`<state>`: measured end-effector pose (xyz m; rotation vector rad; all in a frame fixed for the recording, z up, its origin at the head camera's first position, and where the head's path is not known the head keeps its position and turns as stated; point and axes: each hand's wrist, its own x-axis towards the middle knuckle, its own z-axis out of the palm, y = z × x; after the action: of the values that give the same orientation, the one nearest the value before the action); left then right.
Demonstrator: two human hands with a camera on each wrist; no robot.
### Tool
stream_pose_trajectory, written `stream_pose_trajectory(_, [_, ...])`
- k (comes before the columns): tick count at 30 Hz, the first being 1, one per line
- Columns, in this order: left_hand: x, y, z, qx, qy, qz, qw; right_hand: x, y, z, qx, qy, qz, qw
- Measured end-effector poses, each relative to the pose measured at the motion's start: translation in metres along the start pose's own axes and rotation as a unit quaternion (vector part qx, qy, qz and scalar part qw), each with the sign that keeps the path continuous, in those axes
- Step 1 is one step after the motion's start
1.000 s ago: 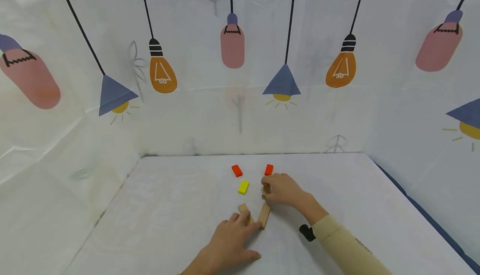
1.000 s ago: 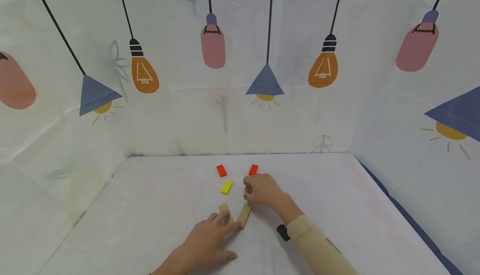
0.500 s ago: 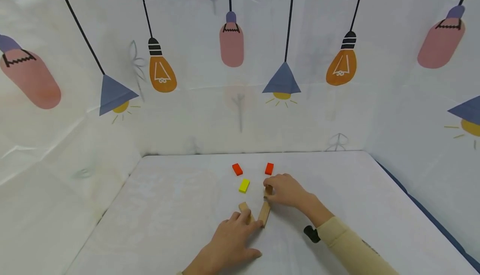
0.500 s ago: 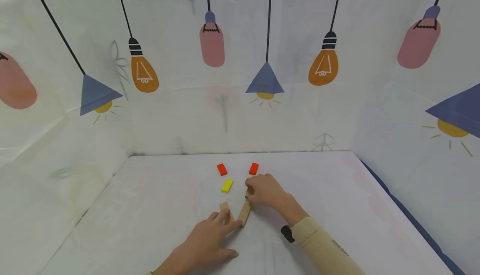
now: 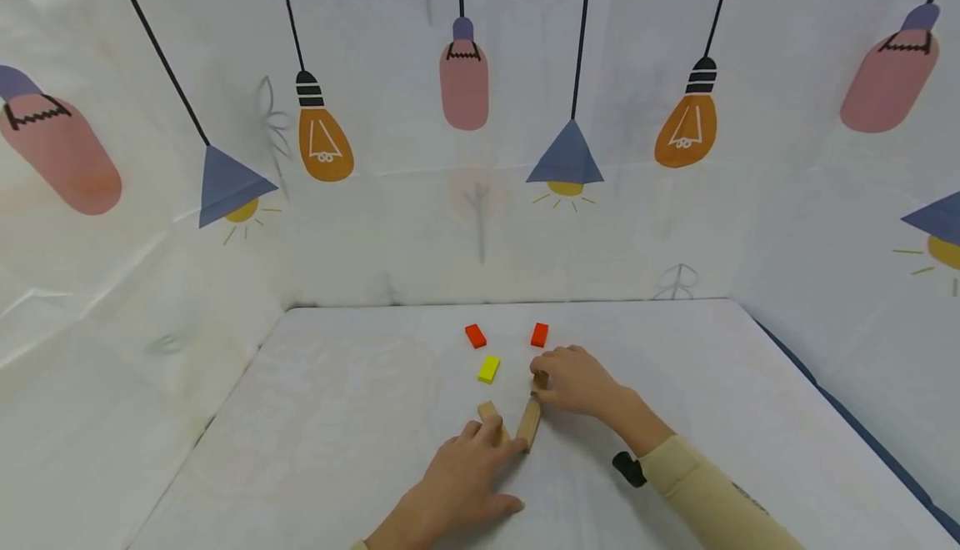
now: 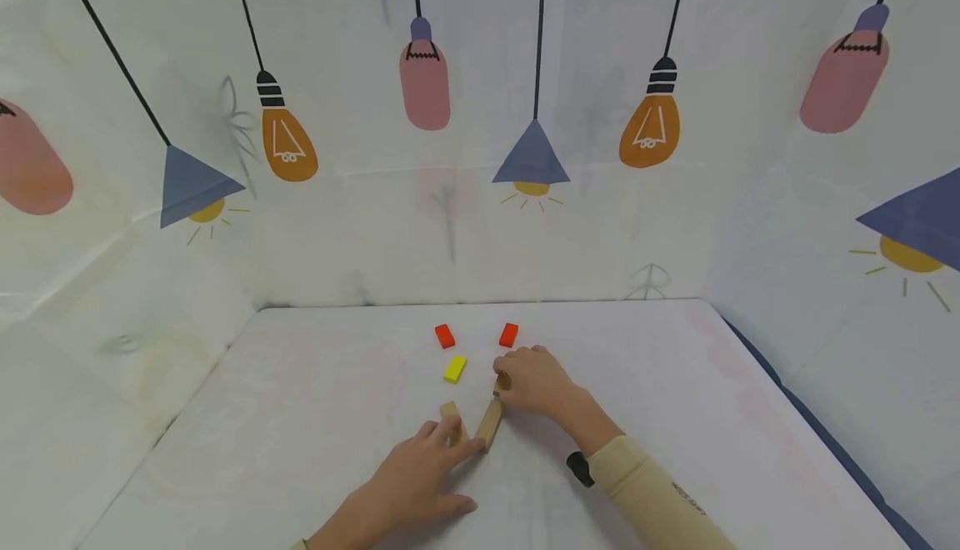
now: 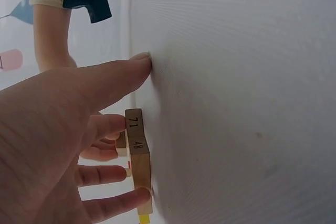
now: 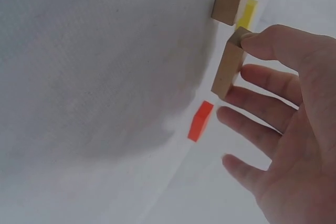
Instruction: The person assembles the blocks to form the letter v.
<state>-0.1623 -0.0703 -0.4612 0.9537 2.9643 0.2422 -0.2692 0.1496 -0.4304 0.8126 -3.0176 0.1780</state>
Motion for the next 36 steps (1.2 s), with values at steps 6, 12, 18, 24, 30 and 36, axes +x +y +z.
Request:
stream_pose_trajectory(6, [0.002, -0.001, 0.001, -0.001, -0.007, -0.004, 1.0000, -0.002, 0.001, 0.000, -0.003, 0.002, -0.007, 1.0000])
stream_pose_trajectory(12, [0.002, -0.001, 0.000, -0.002, -0.012, -0.004, 0.9999, -0.003, 0.003, 0.003, -0.015, 0.000, -0.012, 0.9998])
stream_pose_trajectory(18, [0.002, 0.000, -0.001, -0.003, -0.014, -0.004, 0.9999, -0.004, 0.005, 0.006, -0.025, 0.005, -0.018, 0.9995])
stream_pose_trajectory(24, [0.002, -0.001, -0.001, 0.004, -0.003, 0.001, 1.0000, -0.004, 0.006, 0.009, -0.020, -0.001, -0.006, 0.9998])
stream_pose_trajectory(30, [0.002, -0.001, 0.000, 0.005, -0.001, 0.003, 1.0000, -0.004, 0.006, 0.011, -0.009, -0.004, -0.002, 0.9999])
stream_pose_trajectory(36, [0.001, -0.001, 0.000, 0.005, -0.003, 0.004, 1.0000, -0.004, 0.007, 0.011, -0.002, 0.002, -0.003, 1.0000])
